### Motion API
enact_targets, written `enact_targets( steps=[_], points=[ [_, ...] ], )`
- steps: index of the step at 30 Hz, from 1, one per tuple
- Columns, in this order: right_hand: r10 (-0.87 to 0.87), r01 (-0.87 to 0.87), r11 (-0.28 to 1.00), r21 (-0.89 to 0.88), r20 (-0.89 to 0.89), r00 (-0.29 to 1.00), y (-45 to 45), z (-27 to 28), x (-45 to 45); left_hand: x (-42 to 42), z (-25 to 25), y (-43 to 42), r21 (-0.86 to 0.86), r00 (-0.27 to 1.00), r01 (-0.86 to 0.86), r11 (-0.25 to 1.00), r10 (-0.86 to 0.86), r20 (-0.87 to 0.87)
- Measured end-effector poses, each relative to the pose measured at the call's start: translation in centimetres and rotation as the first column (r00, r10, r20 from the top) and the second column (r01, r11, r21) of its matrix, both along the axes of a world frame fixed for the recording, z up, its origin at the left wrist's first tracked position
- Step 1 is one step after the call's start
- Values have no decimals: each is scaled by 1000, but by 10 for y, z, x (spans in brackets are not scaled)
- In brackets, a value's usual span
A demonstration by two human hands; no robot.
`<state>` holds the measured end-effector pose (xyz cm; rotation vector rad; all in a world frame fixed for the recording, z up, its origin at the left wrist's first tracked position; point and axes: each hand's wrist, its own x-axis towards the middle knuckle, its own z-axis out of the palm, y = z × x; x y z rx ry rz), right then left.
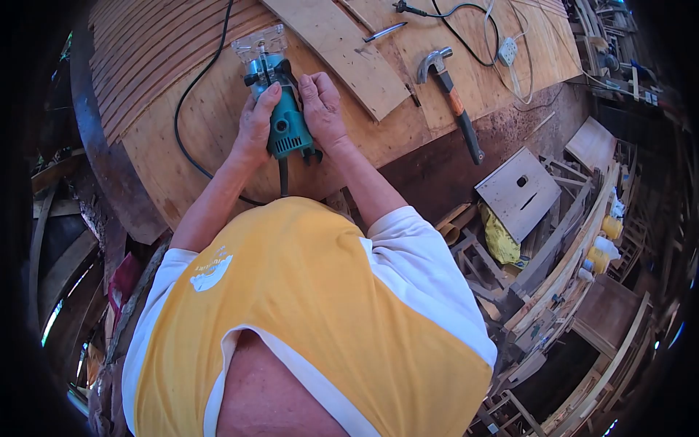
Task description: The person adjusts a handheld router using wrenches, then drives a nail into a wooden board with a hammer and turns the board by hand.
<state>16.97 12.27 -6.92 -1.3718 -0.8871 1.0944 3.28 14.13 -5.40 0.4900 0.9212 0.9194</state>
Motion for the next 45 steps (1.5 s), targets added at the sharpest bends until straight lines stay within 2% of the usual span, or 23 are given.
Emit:
enact_targets(
  steps=[5,8,11,12,15,19,22,25,28,31,32,34,36,39,40,45],
  points=[
    [34,-39,998,-40,-120,992,-1,13,5,3,-10,1,88,1000,-2,996,5,-29],
    [88,-84,995,-50,77,993,1,26,10,9,-10,-2,150,997,-7,989,19,-77],
    [129,-90,973,-211,179,975,6,44,14,10,-12,1,169,988,-6,986,32,-151],
    [135,-96,972,-216,177,975,9,42,16,12,-15,1,164,986,-10,986,37,-165],
    [214,-157,930,-331,142,966,14,47,22,11,-18,0,162,977,-11,987,45,-209],
    [235,-260,883,-391,-111,966,18,60,32,13,-21,-4,154,957,-51,987,92,-276],
    [204,-259,847,-465,-166,965,19,79,33,12,-25,-3,189,935,7,982,60,-349],
    [235,-289,841,-457,-173,957,22,79,38,12,-20,-1,126,966,-16,992,48,-255],
    [273,-198,947,-251,311,910,11,62,22,8,-12,0,32,993,-41,999,44,-106],
    [251,-250,967,-43,292,923,-7,46,18,-2,0,3,56,996,11,998,-16,91],
    [269,-268,962,-55,374,888,-13,48,20,-4,-3,3,37,997,5,999,-8,77],
    [248,-224,969,-107,404,880,-21,58,23,-5,-6,3,-2,999,3,1000,-3,51],
    [195,-152,980,-130,462,865,-27,76,25,-10,-2,4,3,993,92,996,-91,-81],
    [164,-175,983,-61,727,666,-23,96,39,-28,8,14,27,944,272,962,-262,-199],
    [174,-219,975,-38,746,643,-20,97,47,-34,8,16,33,920,338,941,-323,-222],
    [410,-434,873,-221,816,408,-17,119,63,-65,16,15,55,769,536,842,-460,-444]
  ],
)
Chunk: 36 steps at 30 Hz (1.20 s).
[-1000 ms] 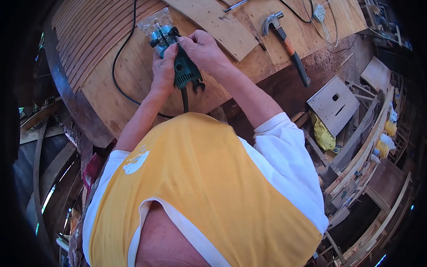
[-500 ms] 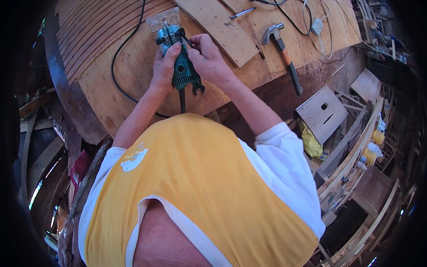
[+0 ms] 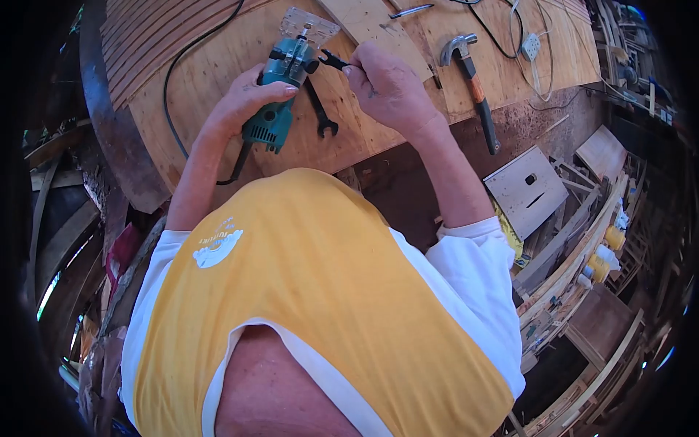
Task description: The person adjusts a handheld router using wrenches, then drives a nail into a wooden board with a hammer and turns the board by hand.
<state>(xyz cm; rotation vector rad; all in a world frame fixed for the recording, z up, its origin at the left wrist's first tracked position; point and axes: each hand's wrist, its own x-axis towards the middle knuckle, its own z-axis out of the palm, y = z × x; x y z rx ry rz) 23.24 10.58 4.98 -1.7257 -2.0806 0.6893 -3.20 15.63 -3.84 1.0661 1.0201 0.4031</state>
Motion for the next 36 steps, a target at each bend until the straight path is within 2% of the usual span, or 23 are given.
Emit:
enact_targets(
  steps=[2,4,8,10,14,17,20,23,26,29,32,36],
  points=[
    [103,-100,993,-63,52,993,2,9,1,-11,9,-1,14,994,55,998,-53,-92],
    [190,-175,973,-148,95,977,3,19,-1,-20,17,-1,115,966,155,981,-127,-226],
    [335,-323,942,-95,168,927,7,17,3,-30,24,-2,247,891,301,921,-179,-418],
    [385,-368,923,-114,211,899,11,18,3,-30,34,-4,280,883,305,910,-160,-442],
    [396,-401,916,-26,222,891,11,13,-1,-31,38,-15,341,870,326,881,-139,-472],
    [394,-408,913,15,234,889,10,12,-4,-30,43,-20,397,800,379,835,-80,-595],
    [404,-421,906,41,212,890,13,8,-3,-35,45,-17,388,843,336,858,-90,-531],
    [415,-435,899,53,217,884,18,10,-6,-47,20,-14,626,866,242,741,126,-483],
    [430,-460,882,100,223,875,29,7,-14,-54,4,-11,663,867,157,732,220,-448],
    [456,-497,856,146,240,857,46,3,-21,-29,42,-30,495,641,365,788,173,-748],
    [517,-567,811,142,281,809,61,1,-25,-21,34,-44,522,574,442,729,217,-790],
    [612,-649,761,23,306,729,63,12,-38,-36,29,-44,571,678,474,670,137,-723]
  ],
)
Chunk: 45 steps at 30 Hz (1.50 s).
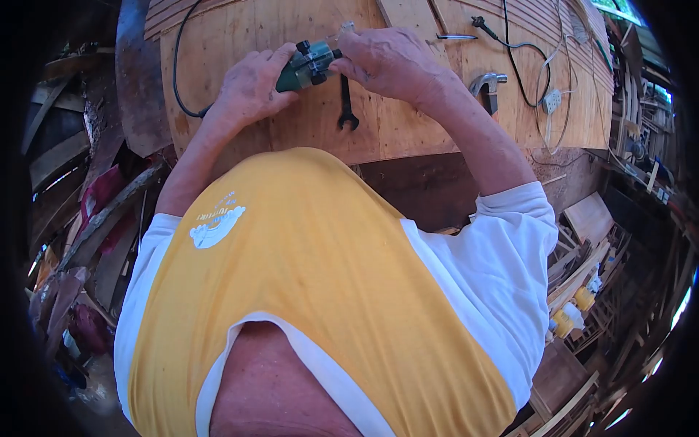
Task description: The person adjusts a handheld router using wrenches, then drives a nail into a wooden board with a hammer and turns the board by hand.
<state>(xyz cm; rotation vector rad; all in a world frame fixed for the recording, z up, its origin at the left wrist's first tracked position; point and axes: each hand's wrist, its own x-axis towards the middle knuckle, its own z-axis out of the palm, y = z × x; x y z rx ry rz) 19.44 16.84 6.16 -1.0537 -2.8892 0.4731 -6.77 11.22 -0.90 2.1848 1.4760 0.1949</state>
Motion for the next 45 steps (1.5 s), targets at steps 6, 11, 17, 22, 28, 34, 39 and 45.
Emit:
enact_targets(
  steps=[6,11,17,22,28,34,39,45],
  points=[
    [98,-98,995,-10,8,995,5,5,-10,-3,-13,1,60,997,24,998,-28,75],
    [102,-97,995,-36,163,981,9,24,-16,-5,-16,2,48,993,21,999,-26,113],
    [135,-133,991,-23,215,967,-1,19,-27,-5,-19,1,56,991,18,998,-26,135],
    [137,-133,991,-32,196,971,5,15,-25,-5,-11,2,2,994,10,1000,-11,108],
    [60,-57,998,-30,120,991,4,-3,-11,-5,-17,2,28,991,15,999,-19,131],
    [-33,48,973,228,-72,997,-5,-33,-1,-6,-21,1,51,987,6,999,-14,158],
    [-105,163,952,259,-225,969,1,-60,3,-6,-21,2,62,982,10,998,-21,186],
    [-154,206,963,175,-270,950,-3,-66,10,-4,-8,2,-4,987,7,1000,-6,159]
  ],
)
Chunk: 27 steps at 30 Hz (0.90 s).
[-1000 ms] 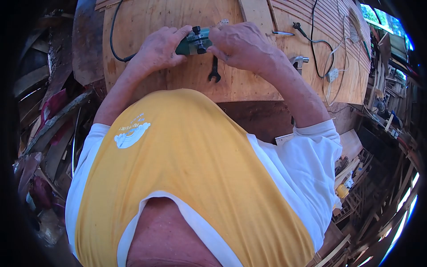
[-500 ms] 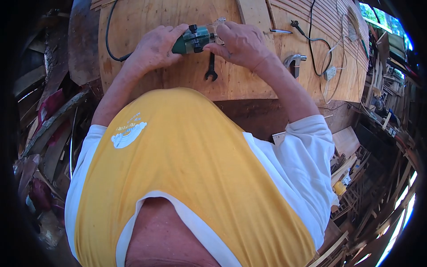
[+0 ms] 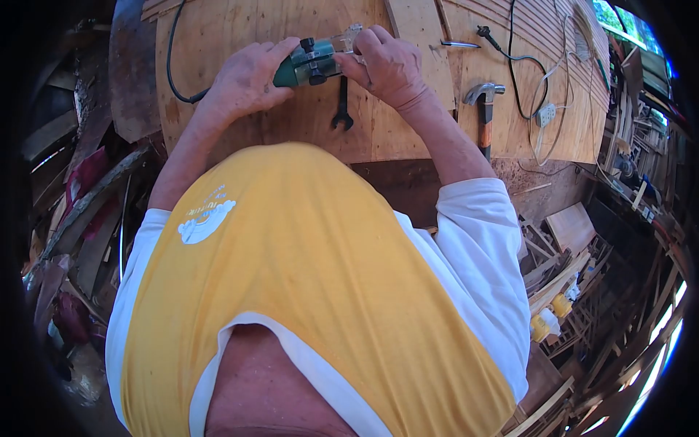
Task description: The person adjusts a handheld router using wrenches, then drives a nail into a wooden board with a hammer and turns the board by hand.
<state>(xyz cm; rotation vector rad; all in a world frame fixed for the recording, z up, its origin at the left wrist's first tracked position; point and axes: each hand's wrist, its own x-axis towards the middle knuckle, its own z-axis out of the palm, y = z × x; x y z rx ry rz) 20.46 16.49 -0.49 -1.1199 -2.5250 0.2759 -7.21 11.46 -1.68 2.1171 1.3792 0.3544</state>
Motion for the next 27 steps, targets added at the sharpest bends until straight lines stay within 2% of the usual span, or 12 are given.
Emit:
enact_targets(
  steps=[4,7,9,11,13,15,18,20,23,25,26,27],
  points=[
    [115,-102,988,-119,109,987,17,24,6,2,1,-1,-61,999,-28,998,31,42],
    [37,-23,994,-106,134,990,21,34,23,9,1,-6,-183,983,-138,973,157,95],
    [-230,193,936,-293,-98,968,10,13,40,16,-11,-14,-227,939,-283,932,317,133],
    [-494,260,760,-595,-269,827,-11,-14,47,20,-9,-18,-266,897,-363,893,413,160],
    [-736,100,455,-885,-311,602,-50,-28,32,24,-18,-20,-338,833,-422,841,507,222],
    [-782,-11,358,-933,-307,543,-80,-31,6,35,-17,-22,-330,815,-417,847,509,276],
    [-869,-93,363,-927,-373,325,-104,-54,-18,45,-20,-17,-397,785,-383,834,520,336],
    [-815,44,492,-869,-442,375,-108,-66,-25,51,-31,-15,-388,795,-379,840,510,329],
    [-731,206,649,-733,-525,435,-107,-69,-41,46,-3,-1,-464,894,-333,821,432,122],
    [-653,284,750,-597,-604,457,-108,-74,-47,35,3,5,-252,919,-353,901,385,88],
    [-693,279,707,-650,-558,456,-110,-74,-47,32,6,12,-138,929,-352,926,364,73],
    [-732,273,656,-703,-506,455,-118,-72,-48,32,10,20,69,942,-325,943,317,106]
  ],
)
